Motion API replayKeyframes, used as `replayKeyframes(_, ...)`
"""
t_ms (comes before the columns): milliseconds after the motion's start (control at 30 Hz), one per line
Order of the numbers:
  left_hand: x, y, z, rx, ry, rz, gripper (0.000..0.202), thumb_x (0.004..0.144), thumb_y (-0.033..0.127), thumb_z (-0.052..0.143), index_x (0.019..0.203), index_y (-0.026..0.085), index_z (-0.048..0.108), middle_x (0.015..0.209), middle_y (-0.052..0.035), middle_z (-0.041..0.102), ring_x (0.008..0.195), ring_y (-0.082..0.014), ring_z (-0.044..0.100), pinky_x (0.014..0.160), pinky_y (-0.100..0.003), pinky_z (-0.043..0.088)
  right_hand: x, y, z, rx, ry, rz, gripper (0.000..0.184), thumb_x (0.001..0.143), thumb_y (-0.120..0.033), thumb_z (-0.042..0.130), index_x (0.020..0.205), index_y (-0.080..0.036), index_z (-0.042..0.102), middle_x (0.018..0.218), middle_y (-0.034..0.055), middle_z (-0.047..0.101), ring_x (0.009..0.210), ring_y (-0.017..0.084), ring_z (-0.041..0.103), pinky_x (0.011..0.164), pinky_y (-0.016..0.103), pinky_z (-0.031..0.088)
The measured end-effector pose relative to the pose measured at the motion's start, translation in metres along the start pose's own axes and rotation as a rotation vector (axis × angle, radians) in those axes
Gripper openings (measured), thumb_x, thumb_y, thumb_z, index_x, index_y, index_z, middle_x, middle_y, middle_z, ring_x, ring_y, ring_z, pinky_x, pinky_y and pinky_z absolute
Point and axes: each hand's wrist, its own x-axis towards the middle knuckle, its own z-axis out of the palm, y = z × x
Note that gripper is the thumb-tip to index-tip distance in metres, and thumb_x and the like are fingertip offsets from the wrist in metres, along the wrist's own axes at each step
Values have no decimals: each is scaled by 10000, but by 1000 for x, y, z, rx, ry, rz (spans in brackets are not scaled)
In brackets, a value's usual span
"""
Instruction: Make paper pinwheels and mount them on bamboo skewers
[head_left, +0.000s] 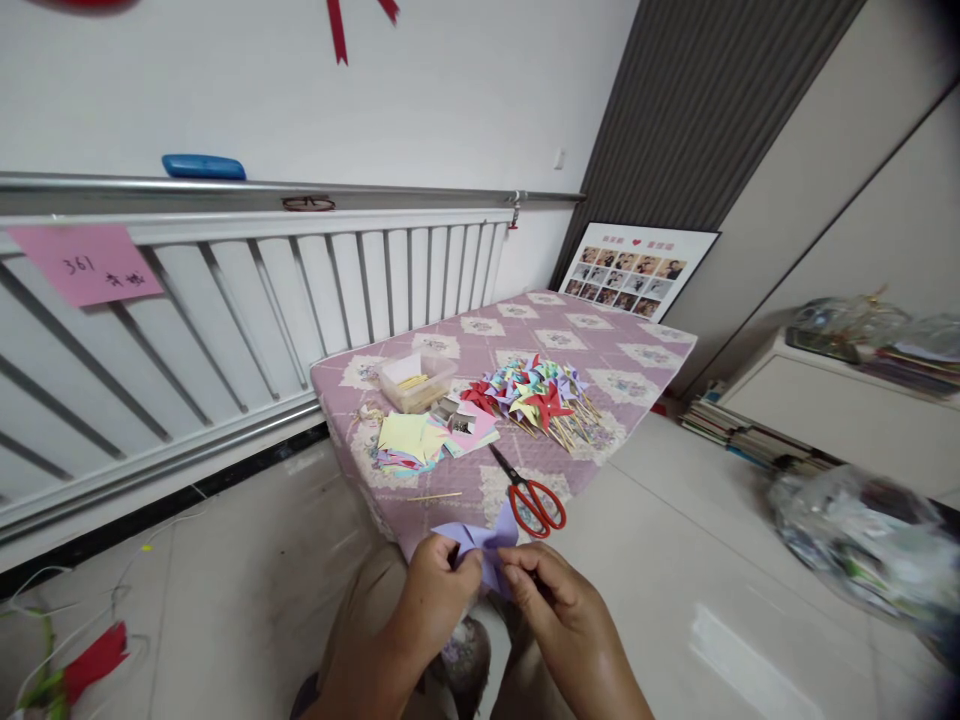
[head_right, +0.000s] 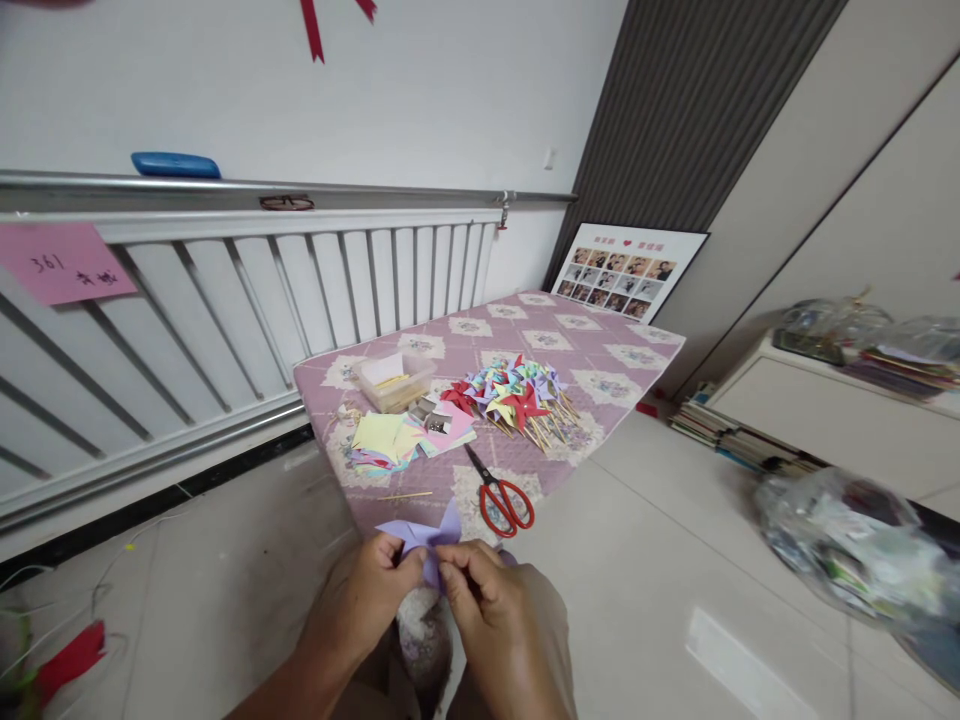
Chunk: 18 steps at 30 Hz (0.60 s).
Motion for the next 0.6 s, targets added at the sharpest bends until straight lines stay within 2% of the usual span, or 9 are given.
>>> replayKeyframes(200, -14, 29, -11, 52, 12, -5, 196, 713, 192, 592, 517, 197, 584, 466, 52, 451, 551, -135, 464, 585, -219, 385, 0, -5, 5, -166, 27, -58, 115, 802, -194, 575, 756, -237, 670, 669, 5, 716, 585, 150, 655, 573, 222, 500)
replayKeyframes(400, -18, 30, -9, 16, 15, -27, 225, 690, 159, 598, 473, 194, 548, 453, 57, 411, 517, -119, 416, 543, -207, 370, -2, -4, 4, -254, 57, -138, 112, 826, -184, 561, 778, -243, 643, 707, 13, 722, 630, 160, 675, 598, 236, 507)
replayKeyframes(600, -25, 38, -13, 78, 16, -27, 216, 708, 198, 593, 495, 194, 558, 435, 64, 374, 494, -114, 387, 535, -205, 355, -6, -2, 4, -291, 61, -258, 119, 875, -187, 548, 785, -235, 609, 741, 12, 680, 692, 164, 648, 634, 250, 502)
